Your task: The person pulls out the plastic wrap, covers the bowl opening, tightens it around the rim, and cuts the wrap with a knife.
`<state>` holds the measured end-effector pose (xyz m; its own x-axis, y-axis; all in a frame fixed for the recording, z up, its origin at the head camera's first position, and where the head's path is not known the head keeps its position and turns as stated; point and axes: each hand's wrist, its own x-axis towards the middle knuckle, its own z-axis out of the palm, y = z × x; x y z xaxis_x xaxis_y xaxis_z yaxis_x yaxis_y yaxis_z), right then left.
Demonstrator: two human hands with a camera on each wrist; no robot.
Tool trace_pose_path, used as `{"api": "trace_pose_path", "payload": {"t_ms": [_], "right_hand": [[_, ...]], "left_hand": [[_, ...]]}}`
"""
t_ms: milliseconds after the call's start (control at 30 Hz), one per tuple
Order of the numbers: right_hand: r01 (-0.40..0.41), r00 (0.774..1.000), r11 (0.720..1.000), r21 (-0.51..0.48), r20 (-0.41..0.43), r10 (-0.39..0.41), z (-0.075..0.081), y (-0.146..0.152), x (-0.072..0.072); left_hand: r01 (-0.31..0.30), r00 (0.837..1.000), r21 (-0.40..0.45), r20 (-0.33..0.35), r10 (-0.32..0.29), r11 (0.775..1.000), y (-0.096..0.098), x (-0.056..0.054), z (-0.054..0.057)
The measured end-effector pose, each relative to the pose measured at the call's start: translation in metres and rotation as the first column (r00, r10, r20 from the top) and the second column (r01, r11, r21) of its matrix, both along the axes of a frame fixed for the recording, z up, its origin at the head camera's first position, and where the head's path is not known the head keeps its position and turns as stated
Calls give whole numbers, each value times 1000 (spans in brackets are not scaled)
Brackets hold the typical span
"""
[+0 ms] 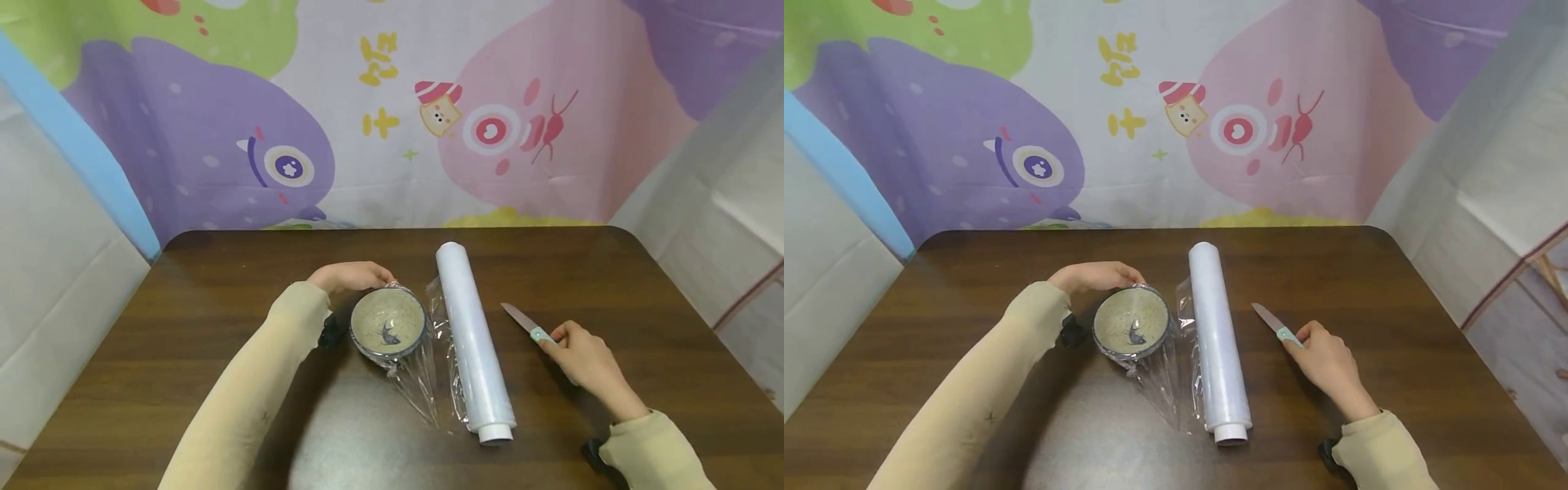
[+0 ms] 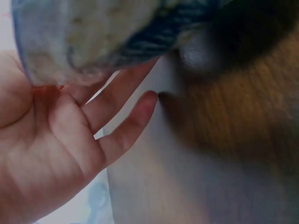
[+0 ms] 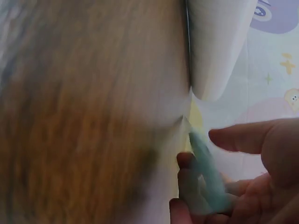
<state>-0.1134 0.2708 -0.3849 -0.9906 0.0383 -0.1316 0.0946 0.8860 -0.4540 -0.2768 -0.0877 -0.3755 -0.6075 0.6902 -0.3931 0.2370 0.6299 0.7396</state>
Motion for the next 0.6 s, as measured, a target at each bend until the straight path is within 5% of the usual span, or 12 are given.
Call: {"api": "trace_pose_path", "payload": {"t_ms": [200, 433, 600], "right_hand": [[-4, 1000, 999, 40, -20, 5, -2, 2, -1], [3, 1000, 998, 55, -21, -2, -2, -2, 0], [-11, 1000, 996, 93, -10, 12, 3, -4, 0]], "left_hand": [[-52, 997, 22, 66, 51, 998, -10, 5, -7], [-156, 973, 74, 182, 141, 985, -18, 7, -10], [-169, 969, 45, 190, 157, 985, -21, 7, -7]]}}
